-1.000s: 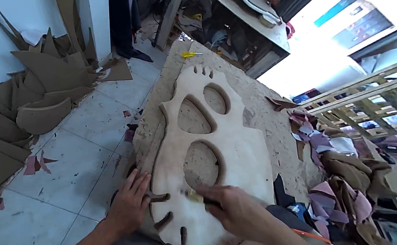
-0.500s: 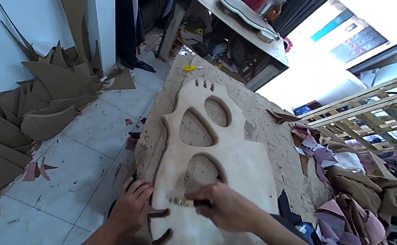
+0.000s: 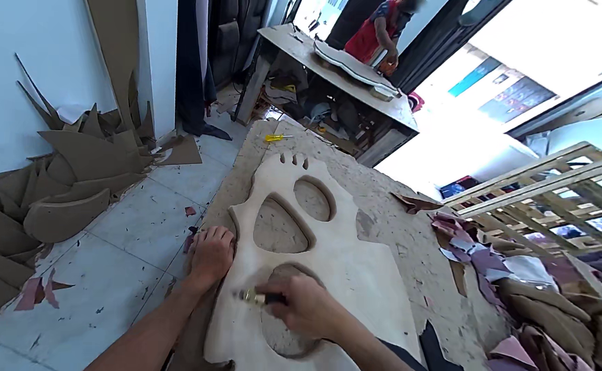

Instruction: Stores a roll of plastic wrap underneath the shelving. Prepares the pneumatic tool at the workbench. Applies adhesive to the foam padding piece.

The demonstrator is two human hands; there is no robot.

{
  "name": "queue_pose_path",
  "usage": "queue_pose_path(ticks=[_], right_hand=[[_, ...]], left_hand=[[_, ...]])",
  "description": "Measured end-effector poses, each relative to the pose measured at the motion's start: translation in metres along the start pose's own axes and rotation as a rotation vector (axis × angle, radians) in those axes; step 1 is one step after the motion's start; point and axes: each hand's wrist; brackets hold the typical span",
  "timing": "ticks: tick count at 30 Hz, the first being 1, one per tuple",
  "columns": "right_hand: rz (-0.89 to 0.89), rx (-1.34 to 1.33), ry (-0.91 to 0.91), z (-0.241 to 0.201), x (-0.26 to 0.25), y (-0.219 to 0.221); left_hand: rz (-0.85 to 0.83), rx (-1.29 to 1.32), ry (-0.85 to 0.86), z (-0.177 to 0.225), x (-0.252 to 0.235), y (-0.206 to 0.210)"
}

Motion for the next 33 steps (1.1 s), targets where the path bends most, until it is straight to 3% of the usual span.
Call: queue_pose_path(ticks=[1,4,7,9,10,13,14,17,21,24,28,33], right_hand=[[-0.019,-0.001,0.001,-0.001,-0.003,0.004],[0.145,0.001,0.096,0.013,-0.013,0.013],[0.085,-0.084,0.022,0.014,-0.011,0.002],[0.175,-0.054,0.077,0.017,-0.009,0.007],[0.169,-0.038,0.085,0.022,-0.007,0.007],[-0.114,-0.077,-0.048,0.040,0.012,-0.003],[-0.128,-0.081,-0.029,0.045,0.019,-0.002],[0.107,-0.020,0.173,0.061,0.030,0.007],[-0.044,-0.080,0.108,0.055,0.035,0.008],[0.059,-0.018,0.202,0.057,0.037,0.017],[-0.080,-0.201,0.018,0.070,0.047,0.017],[0.348,-0.065,0.578,0.174,0.047,0.013]], left_hand=[[0.004,-0.010,0.001,0.000,0.000,0.002],[-0.021,-0.033,-0.024,0.002,0.001,-0.001],[-0.024,-0.041,-0.031,0.002,0.001,-0.001],[-0.023,-0.043,-0.023,0.001,0.001,0.000],[-0.015,-0.041,-0.018,0.000,0.002,0.001],[-0.001,-0.044,-0.014,0.000,0.002,0.001],[-0.008,-0.046,-0.020,0.001,0.001,0.000],[-0.006,-0.045,-0.022,0.000,0.002,0.002],[-0.002,-0.056,-0.020,0.002,0.001,0.001],[-0.002,-0.055,-0.014,0.002,0.002,0.004],[0.011,-0.042,-0.002,0.002,0.002,0.004],[0.033,-0.068,0.048,0.002,0.004,0.005]])
Point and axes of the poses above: each hand's wrist, its own x-axis away from the middle knuckle, its own y-axis out of the palm, z = x × y, and after that the axes turned 15 degrees about x, right-handed
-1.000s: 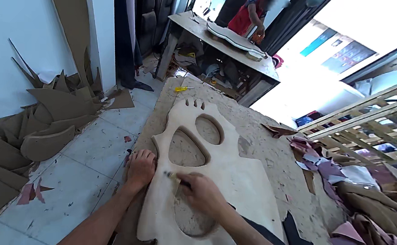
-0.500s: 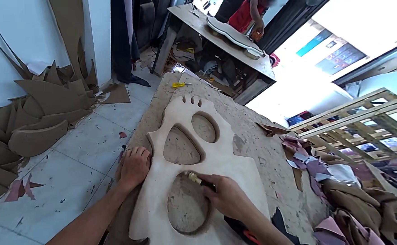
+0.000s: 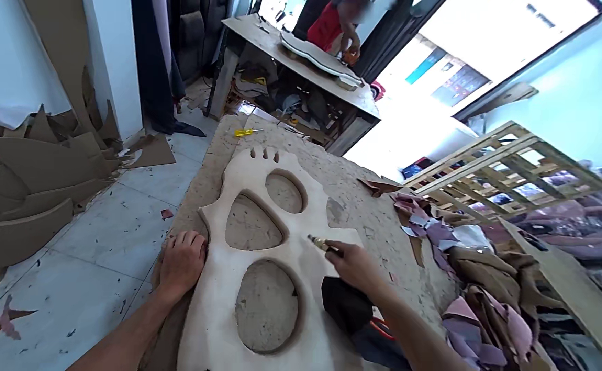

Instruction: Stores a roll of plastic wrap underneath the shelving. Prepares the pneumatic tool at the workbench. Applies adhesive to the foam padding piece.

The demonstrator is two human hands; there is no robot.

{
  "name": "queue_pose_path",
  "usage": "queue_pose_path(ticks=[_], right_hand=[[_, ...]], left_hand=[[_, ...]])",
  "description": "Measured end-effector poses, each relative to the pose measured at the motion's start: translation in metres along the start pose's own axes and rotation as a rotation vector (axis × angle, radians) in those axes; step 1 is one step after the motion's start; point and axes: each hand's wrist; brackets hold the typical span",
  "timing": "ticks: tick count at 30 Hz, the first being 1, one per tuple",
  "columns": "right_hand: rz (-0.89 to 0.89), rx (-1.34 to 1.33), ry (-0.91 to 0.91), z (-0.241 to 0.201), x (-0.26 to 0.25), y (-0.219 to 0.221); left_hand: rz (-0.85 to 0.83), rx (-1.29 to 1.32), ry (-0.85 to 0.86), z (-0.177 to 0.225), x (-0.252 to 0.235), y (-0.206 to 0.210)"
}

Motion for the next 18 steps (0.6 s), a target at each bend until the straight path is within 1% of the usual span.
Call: queue_pose_path(ticks=[1,2,3,5,6,7,8,10,11,12,13,15,16,17,18], right_hand=[[0.021,0.003,0.062,0.011,-0.008,-0.003],[0.009,-0.014,0.067,0.013,-0.011,-0.007],[-0.052,-0.041,0.023,0.005,-0.010,-0.013],[-0.254,-0.105,-0.148,-0.022,-0.005,-0.020],[-0.314,-0.122,-0.211,-0.034,-0.006,-0.020],[-0.307,-0.122,-0.225,-0.042,-0.010,-0.019],[-0.227,-0.093,-0.192,-0.042,-0.019,-0.017],[-0.034,0.013,-0.026,-0.027,-0.044,-0.016],[-0.006,0.041,0.034,-0.015,-0.056,-0.017],[-0.039,0.048,0.037,-0.007,-0.064,-0.021],[-0.120,0.028,-0.022,-0.006,-0.067,-0.028],[-0.349,-0.096,-0.180,-0.022,-0.061,-0.039],[-0.425,-0.123,-0.229,-0.031,-0.055,-0.040],[-0.456,-0.088,-0.254,-0.041,-0.049,-0.038],[-0.449,-0.020,-0.267,-0.051,-0.044,-0.034]], left_hand=[[0.009,-0.013,0.007,-0.001,-0.001,0.001],[0.017,-0.025,0.014,-0.001,-0.002,0.002],[0.022,-0.033,0.016,-0.002,-0.002,0.003],[0.017,-0.034,0.013,-0.001,-0.002,0.004],[0.020,-0.036,0.014,-0.002,-0.002,0.004],[0.024,-0.040,0.017,-0.002,-0.002,0.004],[0.032,-0.049,0.022,-0.003,-0.002,0.004],[0.036,-0.074,0.022,-0.005,-0.001,0.005],[0.028,-0.085,0.014,-0.005,0.000,0.005],[0.021,-0.091,0.003,-0.005,0.000,0.005],[0.021,-0.093,-0.003,-0.004,-0.002,0.004],[0.034,-0.079,0.001,-0.005,-0.004,0.004],[0.036,-0.069,0.002,-0.005,-0.002,0.004],[0.040,-0.067,0.000,-0.006,-0.001,0.004],[0.036,-0.070,-0.007,-0.006,0.000,0.004]])
Point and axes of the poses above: each hand's wrist, its own x-axis away from the middle knuckle, its own y-axis out of the palm, z = x × y, and after that the axes turned 15 degrees about x, right-handed
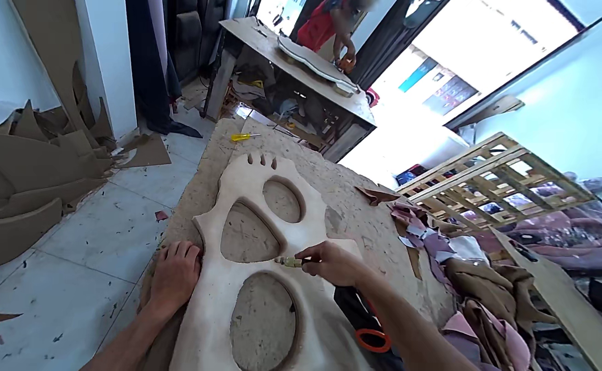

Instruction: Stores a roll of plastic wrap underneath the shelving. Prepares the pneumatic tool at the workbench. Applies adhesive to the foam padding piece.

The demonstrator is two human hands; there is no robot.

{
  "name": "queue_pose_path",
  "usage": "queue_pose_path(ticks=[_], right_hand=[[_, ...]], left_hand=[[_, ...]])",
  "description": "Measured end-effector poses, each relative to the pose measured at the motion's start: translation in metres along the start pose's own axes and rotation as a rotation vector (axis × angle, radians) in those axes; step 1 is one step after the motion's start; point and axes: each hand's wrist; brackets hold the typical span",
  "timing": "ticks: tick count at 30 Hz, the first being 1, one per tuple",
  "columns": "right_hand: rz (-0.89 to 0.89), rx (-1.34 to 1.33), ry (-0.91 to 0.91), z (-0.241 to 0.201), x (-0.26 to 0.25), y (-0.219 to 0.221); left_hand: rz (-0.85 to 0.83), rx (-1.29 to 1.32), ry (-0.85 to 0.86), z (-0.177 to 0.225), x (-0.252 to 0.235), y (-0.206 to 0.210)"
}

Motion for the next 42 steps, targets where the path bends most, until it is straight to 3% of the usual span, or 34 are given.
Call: queue_pose_path(ticks=[6,11,13,17,20,25,32,36,38,40,42], right_hand=[[0.015,0.111,-0.142,-0.099,-0.009,0.012],[0.346,0.187,-0.109,-0.127,-0.071,-0.006],[0.414,0.225,-0.078,-0.132,-0.087,-0.022],[0.094,0.287,-0.191,-0.138,-0.087,-0.048],[0.215,0.248,-0.193,-0.139,-0.091,-0.044],[0.266,0.217,-0.204,-0.141,-0.096,-0.039],[-0.037,0.297,-0.318,-0.126,-0.075,-0.050],[0.199,0.335,-0.160,-0.115,-0.078,-0.056],[0.129,0.330,-0.170,-0.111,-0.081,-0.061],[0.055,0.300,-0.181,-0.112,-0.084,-0.061],[0.225,0.288,-0.123,-0.106,-0.095,-0.063]], left_hand=[[-0.019,0.011,-0.026,0.002,-0.002,-0.001],[-0.016,0.012,-0.034,0.003,-0.002,-0.002],[-0.051,0.029,-0.058,0.004,-0.003,-0.003],[-0.112,0.068,-0.107,0.007,-0.005,-0.009],[-0.102,0.079,-0.112,0.008,-0.004,-0.008],[-0.079,0.050,-0.095,0.009,-0.003,-0.006],[-0.050,0.039,-0.065,0.009,-0.002,-0.006],[-0.047,0.264,-0.155,0.005,-0.012,-0.015],[-0.020,0.367,-0.245,0.003,-0.034,-0.018],[0.057,0.340,-0.279,0.006,-0.056,-0.011],[0.092,0.203,-0.244,0.010,-0.067,0.001]])
Point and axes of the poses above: each hand's wrist, its own x-axis away from the middle knuckle, its own y-axis out of the palm, z = x × y, and after that the axes turned 15 degrees about x, right-handed
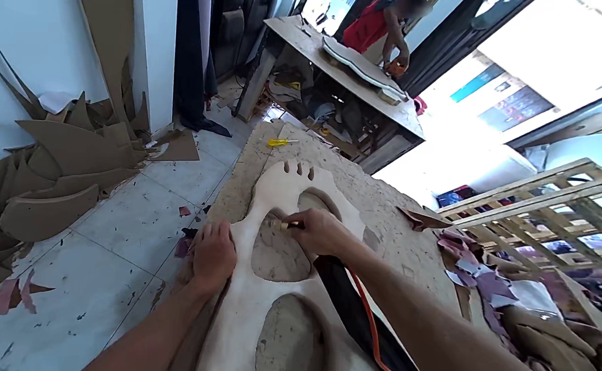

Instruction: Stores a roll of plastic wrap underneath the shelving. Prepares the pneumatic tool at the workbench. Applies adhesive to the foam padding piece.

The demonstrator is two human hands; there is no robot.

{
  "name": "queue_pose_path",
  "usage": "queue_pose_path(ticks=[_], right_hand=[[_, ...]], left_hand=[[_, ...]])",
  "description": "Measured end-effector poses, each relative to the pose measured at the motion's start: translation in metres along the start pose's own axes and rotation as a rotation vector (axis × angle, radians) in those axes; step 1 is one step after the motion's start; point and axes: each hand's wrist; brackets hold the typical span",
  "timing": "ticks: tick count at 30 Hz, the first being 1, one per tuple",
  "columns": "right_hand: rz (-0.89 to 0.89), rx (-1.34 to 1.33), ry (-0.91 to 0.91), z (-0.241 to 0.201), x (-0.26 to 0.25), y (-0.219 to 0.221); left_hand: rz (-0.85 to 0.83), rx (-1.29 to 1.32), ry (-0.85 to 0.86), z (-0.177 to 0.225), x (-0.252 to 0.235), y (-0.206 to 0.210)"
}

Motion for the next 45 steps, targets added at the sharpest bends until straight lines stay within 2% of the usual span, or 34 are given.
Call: queue_pose_path(ticks=[2,4,6,9,10,13,15,18,19,22,23,26,29,32,34,42,45], right_hand=[[0.191,0.018,0.109,0.023,-0.022,0.000],[0.253,0.020,0.211,0.048,-0.042,-0.005],[0.173,0.006,0.184,0.068,-0.055,-0.010],[0.005,-0.097,0.029,0.079,-0.058,-0.011],[0.033,-0.113,0.039,0.085,-0.059,-0.011],[0.214,-0.065,0.220,0.127,-0.066,-0.006],[0.175,-0.137,0.217,0.141,-0.061,-0.005],[-0.027,-0.346,-0.060,0.122,-0.048,-0.006],[-0.031,-0.342,-0.077,0.118,-0.048,-0.003],[0.193,-0.153,0.104,0.132,-0.062,0.008],[0.199,-0.142,0.140,0.139,-0.063,0.009],[0.048,-0.187,0.100,0.144,-0.059,0.005],[0.147,-0.131,0.174,0.154,-0.058,0.013],[0.091,-0.207,0.118,0.149,-0.052,0.009],[0.118,-0.120,0.156,0.145,-0.049,0.012],[-0.036,-0.100,0.127,0.145,-0.013,0.022],[-0.032,-0.094,0.142,0.135,-0.001,0.021]], left_hand=[[0.006,-0.107,0.043,-0.002,-0.001,0.009],[0.025,-0.148,0.070,-0.006,-0.001,0.012],[0.039,-0.169,0.076,-0.007,-0.004,0.013],[0.071,-0.181,0.097,-0.007,-0.007,0.014],[0.084,-0.186,0.103,-0.007,-0.007,0.014],[0.085,-0.210,0.101,-0.007,-0.005,0.014],[0.093,-0.213,0.110,-0.007,-0.006,0.014],[0.091,-0.200,0.105,-0.007,-0.007,0.014],[0.079,-0.203,0.097,-0.008,-0.006,0.015],[0.073,-0.221,0.101,-0.009,-0.004,0.015],[0.081,-0.220,0.108,-0.009,-0.004,0.015],[0.071,-0.190,0.094,-0.008,-0.006,0.013],[0.072,-0.196,0.091,-0.012,-0.002,0.017],[0.077,-0.190,0.097,-0.012,-0.005,0.017],[0.060,-0.196,0.077,-0.012,-0.003,0.017],[0.059,-0.196,0.099,-0.010,-0.003,0.017],[0.054,-0.193,0.112,-0.010,-0.001,0.018]])
Point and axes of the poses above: each hand's wrist, its own x-axis away from the middle knuckle, its own y-axis out of the palm, z = x × y, and after that the axes turned 15 degrees about x, right-handed
